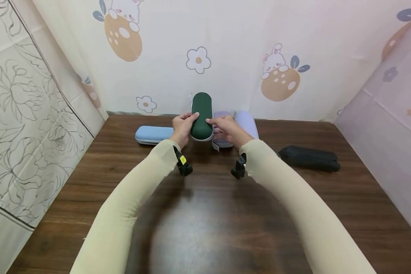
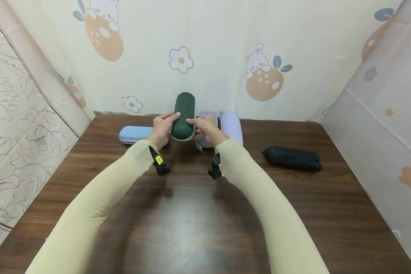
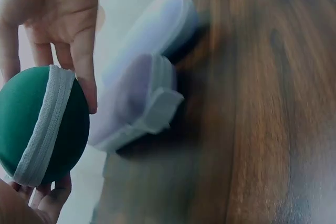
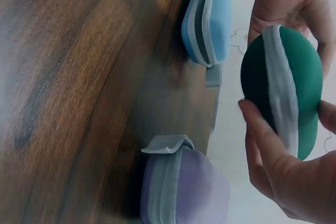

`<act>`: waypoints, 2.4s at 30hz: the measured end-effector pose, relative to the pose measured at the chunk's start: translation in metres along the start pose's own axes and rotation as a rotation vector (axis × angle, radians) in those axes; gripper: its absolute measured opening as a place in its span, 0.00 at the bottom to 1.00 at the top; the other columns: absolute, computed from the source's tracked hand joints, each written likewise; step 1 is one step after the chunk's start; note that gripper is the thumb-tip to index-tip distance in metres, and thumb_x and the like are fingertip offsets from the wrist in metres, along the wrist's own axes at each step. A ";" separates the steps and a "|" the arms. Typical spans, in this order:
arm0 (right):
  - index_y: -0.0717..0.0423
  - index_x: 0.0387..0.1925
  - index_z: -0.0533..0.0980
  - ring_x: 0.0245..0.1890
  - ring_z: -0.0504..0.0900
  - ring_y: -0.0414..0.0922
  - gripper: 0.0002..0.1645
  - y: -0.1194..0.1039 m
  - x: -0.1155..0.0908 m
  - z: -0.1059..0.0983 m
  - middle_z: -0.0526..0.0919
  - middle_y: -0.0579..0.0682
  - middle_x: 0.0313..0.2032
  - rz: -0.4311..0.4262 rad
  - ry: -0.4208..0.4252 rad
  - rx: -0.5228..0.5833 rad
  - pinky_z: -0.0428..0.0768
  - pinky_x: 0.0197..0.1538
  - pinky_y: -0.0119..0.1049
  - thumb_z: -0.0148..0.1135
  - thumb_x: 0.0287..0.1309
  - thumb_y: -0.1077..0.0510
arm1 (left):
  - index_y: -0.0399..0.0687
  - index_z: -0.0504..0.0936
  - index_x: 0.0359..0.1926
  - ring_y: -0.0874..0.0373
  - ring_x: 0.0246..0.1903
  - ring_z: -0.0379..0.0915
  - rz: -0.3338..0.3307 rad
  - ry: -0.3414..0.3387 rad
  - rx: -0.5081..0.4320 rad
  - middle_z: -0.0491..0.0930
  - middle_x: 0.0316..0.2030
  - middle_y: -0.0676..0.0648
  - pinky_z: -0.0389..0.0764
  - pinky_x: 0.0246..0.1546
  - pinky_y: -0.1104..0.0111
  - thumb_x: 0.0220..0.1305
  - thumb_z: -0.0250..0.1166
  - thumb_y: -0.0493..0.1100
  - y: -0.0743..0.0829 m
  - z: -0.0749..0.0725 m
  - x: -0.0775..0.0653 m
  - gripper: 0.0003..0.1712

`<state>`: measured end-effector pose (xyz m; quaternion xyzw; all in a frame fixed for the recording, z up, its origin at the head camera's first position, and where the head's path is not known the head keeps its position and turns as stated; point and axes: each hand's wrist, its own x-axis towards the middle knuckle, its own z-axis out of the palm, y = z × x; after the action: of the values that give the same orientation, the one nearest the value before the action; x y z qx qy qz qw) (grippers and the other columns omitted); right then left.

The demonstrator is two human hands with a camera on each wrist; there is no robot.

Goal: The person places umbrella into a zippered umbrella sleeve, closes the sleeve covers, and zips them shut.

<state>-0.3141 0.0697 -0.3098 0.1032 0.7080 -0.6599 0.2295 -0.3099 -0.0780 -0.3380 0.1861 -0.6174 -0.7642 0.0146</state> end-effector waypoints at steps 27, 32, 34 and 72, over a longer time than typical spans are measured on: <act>0.68 0.64 0.59 0.59 0.69 0.51 0.39 0.027 0.030 0.042 0.66 0.61 0.61 0.001 0.188 -0.300 0.70 0.60 0.41 0.66 0.55 0.61 | 0.35 0.74 0.59 0.51 0.57 0.69 0.010 0.066 0.235 0.72 0.57 0.39 0.72 0.55 0.65 0.65 0.63 0.45 -0.039 -0.005 0.031 0.26; 0.68 0.66 0.57 0.62 0.66 0.51 0.39 0.034 0.033 0.045 0.65 0.61 0.63 0.021 0.187 -0.323 0.67 0.62 0.42 0.64 0.58 0.62 | 0.35 0.72 0.60 0.50 0.59 0.67 0.008 0.056 0.231 0.69 0.60 0.39 0.71 0.56 0.64 0.66 0.62 0.44 -0.051 -0.007 0.036 0.26; 0.67 0.66 0.58 0.61 0.67 0.52 0.38 0.038 0.033 0.046 0.66 0.61 0.62 0.029 0.186 -0.334 0.68 0.62 0.42 0.64 0.58 0.62 | 0.36 0.71 0.61 0.50 0.60 0.66 0.002 0.051 0.231 0.69 0.60 0.40 0.70 0.57 0.64 0.66 0.62 0.44 -0.055 -0.007 0.037 0.27; 0.74 0.68 0.50 0.61 0.62 0.69 0.36 0.035 -0.063 -0.235 0.59 0.77 0.62 -0.232 -0.044 -0.757 0.62 0.60 0.62 0.52 0.64 0.66 | 0.36 0.50 0.72 0.35 0.70 0.33 0.313 -0.453 1.521 0.48 0.70 0.31 0.28 0.59 0.32 0.56 0.70 0.54 0.049 -0.182 0.046 0.53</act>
<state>-0.2873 0.3137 -0.3059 -0.0834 0.9032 -0.3756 0.1904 -0.3083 -0.2721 -0.3342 -0.1027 -0.9751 -0.1433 -0.1345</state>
